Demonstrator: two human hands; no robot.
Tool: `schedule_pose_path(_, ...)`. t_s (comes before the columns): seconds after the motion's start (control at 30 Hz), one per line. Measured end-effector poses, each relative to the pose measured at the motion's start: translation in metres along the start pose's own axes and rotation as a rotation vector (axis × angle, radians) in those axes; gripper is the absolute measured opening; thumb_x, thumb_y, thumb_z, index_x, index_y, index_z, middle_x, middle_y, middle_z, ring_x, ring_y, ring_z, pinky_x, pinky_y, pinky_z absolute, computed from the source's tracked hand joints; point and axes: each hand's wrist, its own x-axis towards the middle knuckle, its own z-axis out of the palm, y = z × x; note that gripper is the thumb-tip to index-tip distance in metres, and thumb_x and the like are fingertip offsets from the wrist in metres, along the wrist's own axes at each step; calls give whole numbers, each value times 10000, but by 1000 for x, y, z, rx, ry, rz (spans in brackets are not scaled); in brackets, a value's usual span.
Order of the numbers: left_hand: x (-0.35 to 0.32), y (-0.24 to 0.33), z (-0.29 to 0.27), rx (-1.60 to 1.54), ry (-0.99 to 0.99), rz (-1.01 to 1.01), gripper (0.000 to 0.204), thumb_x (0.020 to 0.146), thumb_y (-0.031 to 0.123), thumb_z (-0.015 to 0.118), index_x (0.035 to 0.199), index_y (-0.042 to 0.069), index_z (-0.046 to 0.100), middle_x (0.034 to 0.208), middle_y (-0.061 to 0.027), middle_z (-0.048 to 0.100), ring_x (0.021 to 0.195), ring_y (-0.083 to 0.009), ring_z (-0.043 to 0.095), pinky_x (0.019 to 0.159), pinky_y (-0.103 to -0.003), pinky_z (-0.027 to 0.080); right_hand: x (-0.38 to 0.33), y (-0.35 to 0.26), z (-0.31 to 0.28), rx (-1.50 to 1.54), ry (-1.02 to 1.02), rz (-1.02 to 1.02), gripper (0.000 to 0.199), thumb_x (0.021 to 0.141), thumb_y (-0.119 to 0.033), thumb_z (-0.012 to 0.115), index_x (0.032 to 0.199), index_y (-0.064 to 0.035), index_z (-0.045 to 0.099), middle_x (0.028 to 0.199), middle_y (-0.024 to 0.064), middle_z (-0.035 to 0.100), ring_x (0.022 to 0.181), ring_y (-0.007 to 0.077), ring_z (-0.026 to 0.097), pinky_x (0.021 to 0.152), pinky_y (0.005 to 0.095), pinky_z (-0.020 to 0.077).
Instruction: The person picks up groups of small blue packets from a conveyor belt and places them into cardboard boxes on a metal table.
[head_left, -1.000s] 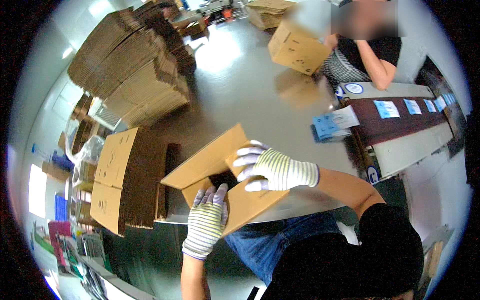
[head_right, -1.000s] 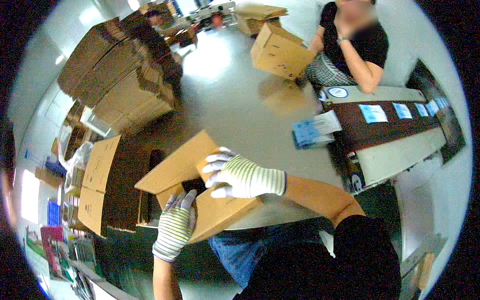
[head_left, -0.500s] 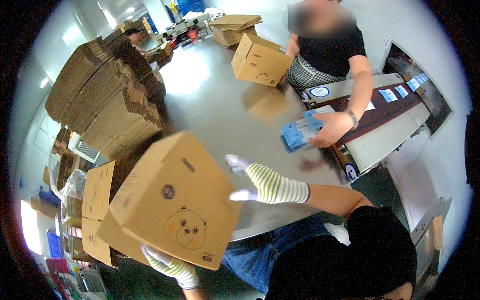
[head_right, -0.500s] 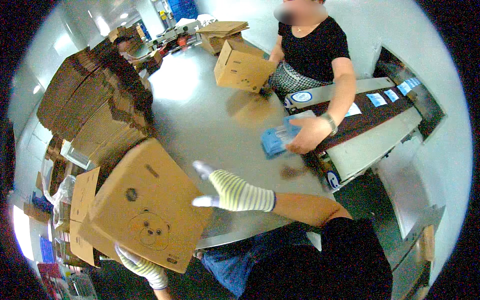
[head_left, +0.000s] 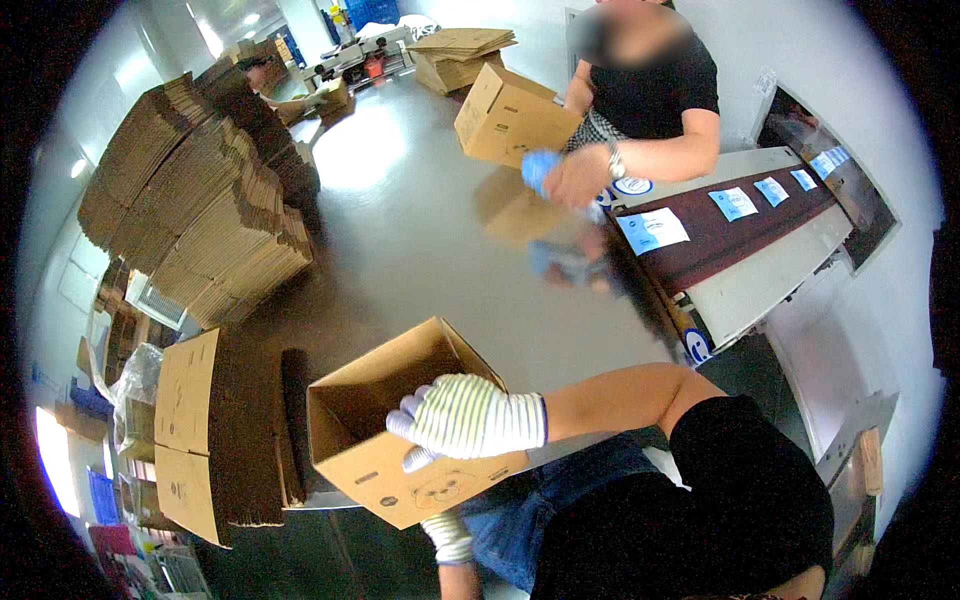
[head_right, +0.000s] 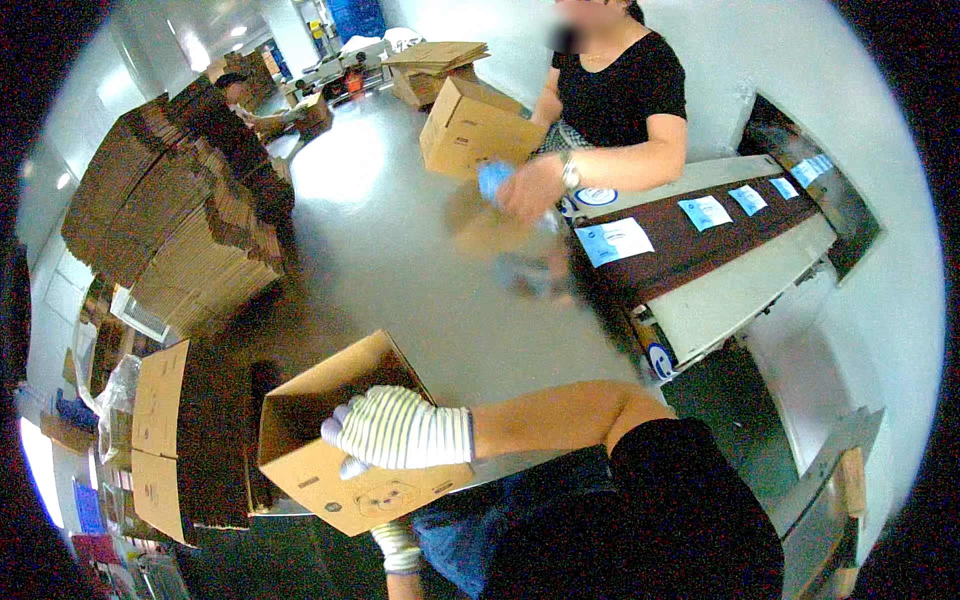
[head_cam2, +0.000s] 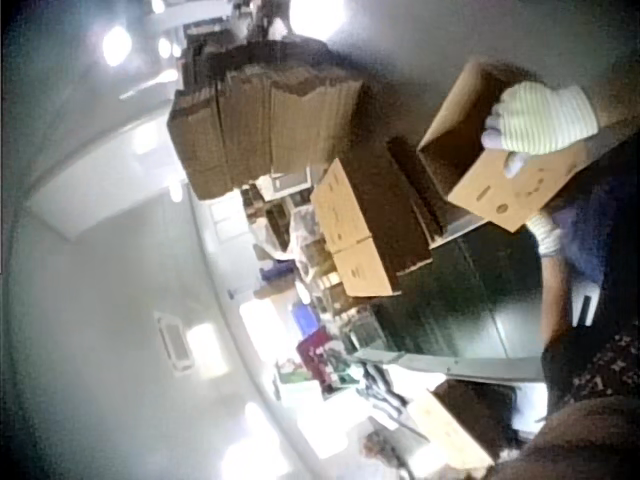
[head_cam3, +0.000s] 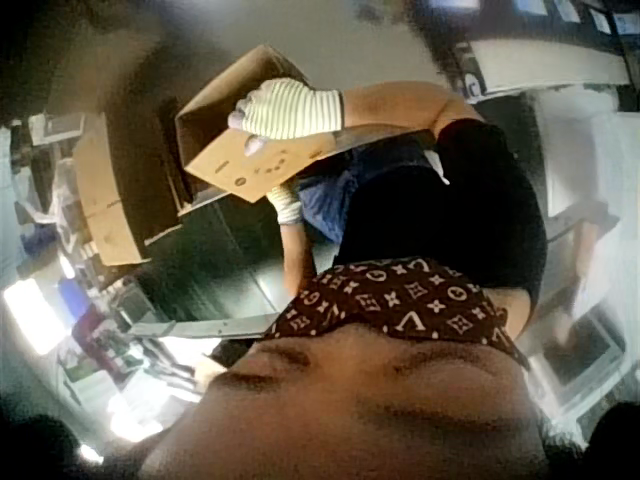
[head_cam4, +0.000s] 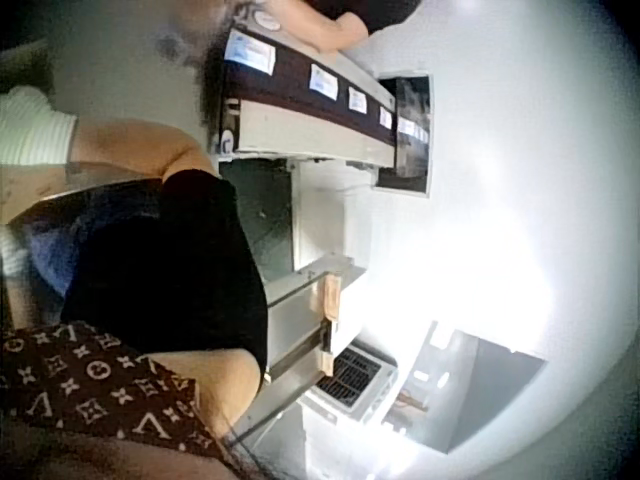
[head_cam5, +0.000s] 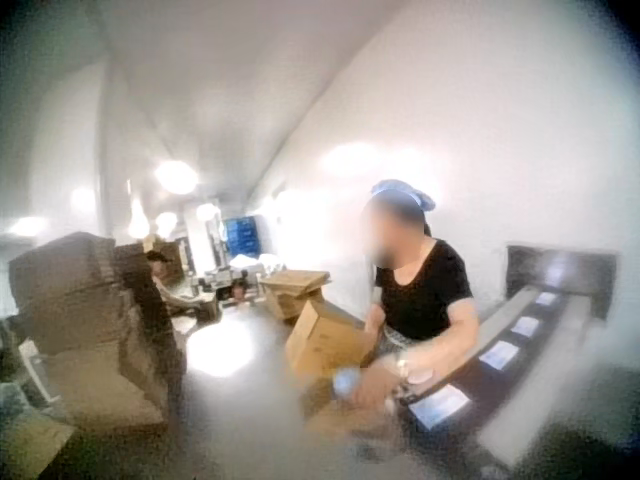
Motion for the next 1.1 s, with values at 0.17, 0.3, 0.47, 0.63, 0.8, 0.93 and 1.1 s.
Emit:
schedule_pose_path(0.17, -26, 115, -18, 775, 246, 557, 667, 880, 142, 611, 1453, 91, 274, 1476, -167, 322, 1329, -302, 349, 1089, -463, 342, -15, 8, 39, -99, 139, -284, 502, 860, -564, 492, 907, -68, 550, 745, 60, 560, 664, 223, 574, 572, 356, 474)
schedule_pose_path(0.3, -51, 208, 51, 1708, 26, 1154, 738, 876, 392, 603, 1461, 100, 261, 1479, -257, 270, 1373, -474, 227, 1099, -604, 220, -15, 26, 41, 11, 104, -412, 563, 820, -648, 485, 733, -99, 572, 661, 52, 546, 618, 241, 555, 544, 382, 449)
schedule_pose_path(0.47, -46, 201, 75, 1948, -395, 1208, 452, 853, 501, 569, 1012, 86, 489, 1190, -168, 542, 1194, -411, 471, 1067, -585, 281, -1, 61, 32, 164, 146, -188, 399, 854, -460, 577, 691, -97, 559, 657, 72, 557, 682, 300, 572, 620, 431, 464)
schedule_pose_path(0.63, -36, 192, 80, 1917, -316, 1232, 378, 816, 468, 624, 791, 119, 482, 645, -47, 478, 625, -262, 521, 991, -503, 384, -7, 56, 64, 310, 532, 73, 437, 867, -355, 573, 1204, -84, 506, 1249, 157, 498, 1232, 366, 427, 1046, 465, 339)
schedule_pose_path(0.8, -43, 184, 102, 1989, -266, 1215, 399, 783, 472, 664, 765, 127, 465, 633, -43, 475, 613, -240, 520, 929, -459, 395, -36, 53, 100, 659, 499, 281, 611, 943, -346, 488, 1444, -56, 295, 1467, 194, 335, 1361, 356, 315, 1141, 419, 231)
schedule_pose_path(0.93, -45, 162, 112, 1834, -193, 1236, 394, 759, 435, 706, 742, 124, 465, 680, -44, 507, 655, -252, 549, 827, -424, 440, -65, 50, 149, 1200, 213, 434, 432, 978, -192, 429, 1386, -55, 389, 1387, 196, 436, 1301, 271, 408, 1097, 378, 310)
schedule_pose_path(1.1, -46, 152, 112, 1787, -71, 1280, 374, 825, 437, 630, 722, 119, 461, 682, -63, 512, 705, -270, 552, 765, -422, 451, -96, 51, 145, 926, 87, 496, 409, 976, -209, 448, 1340, -24, 441, 1304, 197, 534, 1210, 341, 506, 1030, 374, 384)
